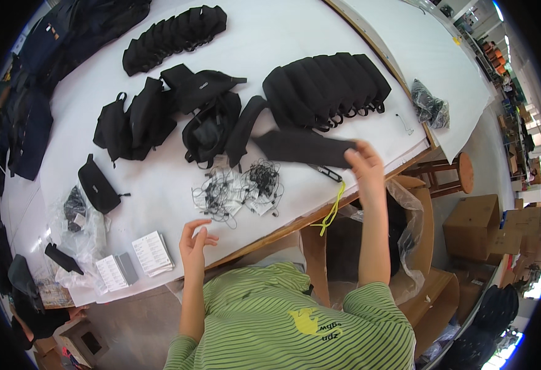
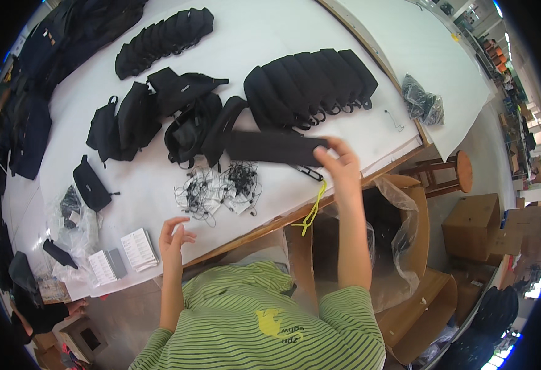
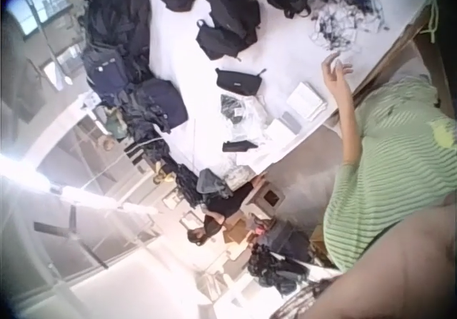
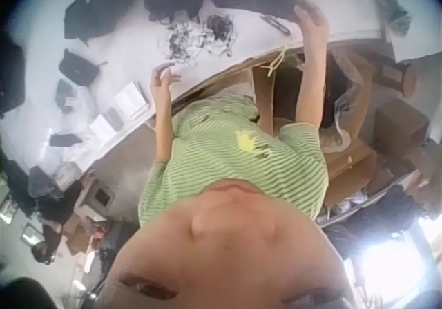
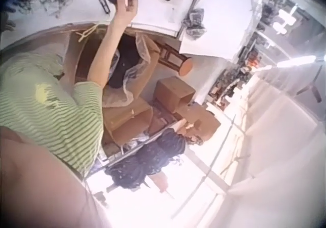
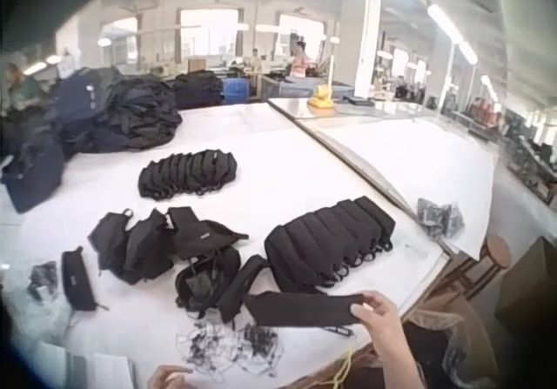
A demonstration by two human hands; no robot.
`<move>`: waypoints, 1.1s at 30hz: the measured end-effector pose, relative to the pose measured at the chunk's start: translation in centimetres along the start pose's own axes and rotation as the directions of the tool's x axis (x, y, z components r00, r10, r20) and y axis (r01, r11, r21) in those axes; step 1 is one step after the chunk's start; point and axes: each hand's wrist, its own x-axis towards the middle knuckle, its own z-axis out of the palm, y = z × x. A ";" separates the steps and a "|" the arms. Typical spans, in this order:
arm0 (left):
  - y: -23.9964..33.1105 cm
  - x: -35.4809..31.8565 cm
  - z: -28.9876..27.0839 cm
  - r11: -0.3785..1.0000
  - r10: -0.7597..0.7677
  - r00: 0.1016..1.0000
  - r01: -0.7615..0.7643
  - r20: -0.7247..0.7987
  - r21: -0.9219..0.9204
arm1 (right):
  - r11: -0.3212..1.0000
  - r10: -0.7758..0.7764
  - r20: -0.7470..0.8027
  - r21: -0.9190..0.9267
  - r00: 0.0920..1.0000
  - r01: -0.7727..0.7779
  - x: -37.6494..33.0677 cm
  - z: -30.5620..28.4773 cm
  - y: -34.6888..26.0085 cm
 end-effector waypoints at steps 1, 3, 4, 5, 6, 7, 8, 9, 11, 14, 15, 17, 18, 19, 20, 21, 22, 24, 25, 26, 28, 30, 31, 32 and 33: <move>-1.4 0.2 -0.3 1.000 0.006 1.000 -0.006 0.009 -0.001 | 0.993 -0.032 -0.094 0.107 0.995 0.042 2.8 -1.8 -0.9; -3.9 0.2 -0.9 0.994 -0.009 1.000 0.007 0.023 0.108 | 0.972 -0.148 -0.248 0.141 0.957 0.187 8.9 -5.6 -2.7; -4.5 0.2 -1.2 0.995 -0.008 1.000 0.005 0.029 0.103 | 0.944 -0.184 -0.297 0.211 0.937 0.253 12.2 -7.9 -2.9; -5.0 0.0 -1.2 0.993 0.001 1.000 -0.001 0.002 0.114 | 0.914 -0.190 -0.382 0.267 0.904 0.305 15.5 -10.2 -2.8; -5.5 -0.4 -1.3 0.993 0.017 0.999 -0.013 -0.038 0.121 | 0.872 -0.161 -0.402 0.369 0.901 0.321 19.0 -12.8 -2.3; -5.6 -0.5 -1.2 0.993 0.018 0.999 -0.014 -0.040 0.113 | 0.873 -0.166 -0.397 0.366 0.903 0.321 22.2 -15.3 -1.8; -5.1 -0.3 -1.3 0.994 0.017 0.999 -0.013 -0.032 0.112 | 0.844 -0.080 -0.450 0.444 0.889 0.300 24.9 -17.9 -1.2; -5.2 -0.1 -1.4 0.994 0.023 0.999 -0.019 -0.034 0.104 | 0.805 0.005 -0.480 0.522 0.877 0.282 27.3 -19.6 -0.5; -5.4 0.6 -1.3 0.995 0.020 0.999 -0.016 -0.038 0.094 | 0.862 -0.003 -0.484 0.442 0.875 0.248 30.4 -22.4 1.1; -5.1 -0.1 -1.1 0.988 -0.017 0.996 0.030 -0.083 0.152 | 0.964 0.137 -0.487 0.267 0.862 -0.002 31.8 -20.6 4.3; -4.7 -0.1 -1.0 0.987 -0.035 0.997 0.044 -0.066 0.152 | 0.970 0.234 -0.521 0.184 0.821 -0.160 31.9 -20.2 5.1; -4.3 -0.1 -0.9 0.986 -0.055 0.997 0.063 -0.060 0.153 | 0.963 0.261 -0.526 0.199 0.809 -0.181 31.4 -19.8 6.0; -4.3 0.0 -1.0 0.988 -0.068 0.997 0.074 -0.043 0.138 | 0.984 0.175 -0.543 0.062 0.821 -0.169 31.0 -19.8 5.8; -4.1 0.1 -1.0 0.989 -0.084 0.996 0.086 -0.025 0.124 | 0.985 0.087 -0.549 -0.077 0.832 -0.154 30.5 -19.9 5.8; -3.9 -0.1 -0.9 0.988 -0.091 0.995 0.097 -0.052 0.119 | 0.977 0.044 -0.592 -0.145 0.805 -0.159 29.8 -18.2 5.4; -3.3 -0.1 -0.9 0.990 -0.028 0.999 0.033 -0.043 0.139 | 0.967 -0.026 -0.571 -0.223 0.820 -0.125 28.8 -18.4 5.0; -2.6 -0.1 -1.0 0.987 0.034 0.999 -0.029 -0.031 0.157 | 0.938 -0.135 -0.612 -0.331 0.779 -0.098 28.0 -18.4 4.6; -0.6 -0.2 -2.2 0.820 0.278 0.960 -0.219 -0.033 0.529 | 0.891 -0.236 -0.626 -0.445 0.744 -0.091 25.6 -17.0 4.4; 0.6 -0.3 -3.0 0.736 0.401 0.913 -0.270 -0.078 0.621 | 0.823 -0.453 -0.548 -0.560 0.703 0.094 23.6 -15.8 5.2; 1.7 0.0 -3.6 0.638 0.527 0.844 -0.314 -0.101 0.703 | 0.703 -0.655 -0.445 -0.655 0.610 0.278 21.8 -14.4 5.5; 2.2 -0.3 -7.2 0.555 0.584 0.779 -0.177 -0.229 0.813 | 0.761 -0.537 -0.226 -0.545 0.813 0.352 15.1 -7.0 5.8; 1.9 -0.9 -10.9 0.495 0.555 0.780 -0.030 -0.289 0.868 | 0.737 -0.352 0.022 -0.610 0.936 0.292 8.5 -1.7 6.3; 1.7 -1.3 -12.4 0.413 0.540 0.770 0.111 -0.341 0.904 | 0.729 -0.329 0.125 -0.596 0.936 0.335 5.6 1.2 6.4; 1.0 -1.6 -13.8 0.415 0.531 0.773 0.121 -0.348 0.902 | 0.654 -0.335 0.270 -0.624 0.903 0.429 3.2 3.4 6.0; -0.1 -1.8 -15.0 0.348 0.515 0.785 0.176 -0.345 0.921 | 0.603 -0.285 0.344 -0.661 0.895 0.446 1.1 5.2 5.8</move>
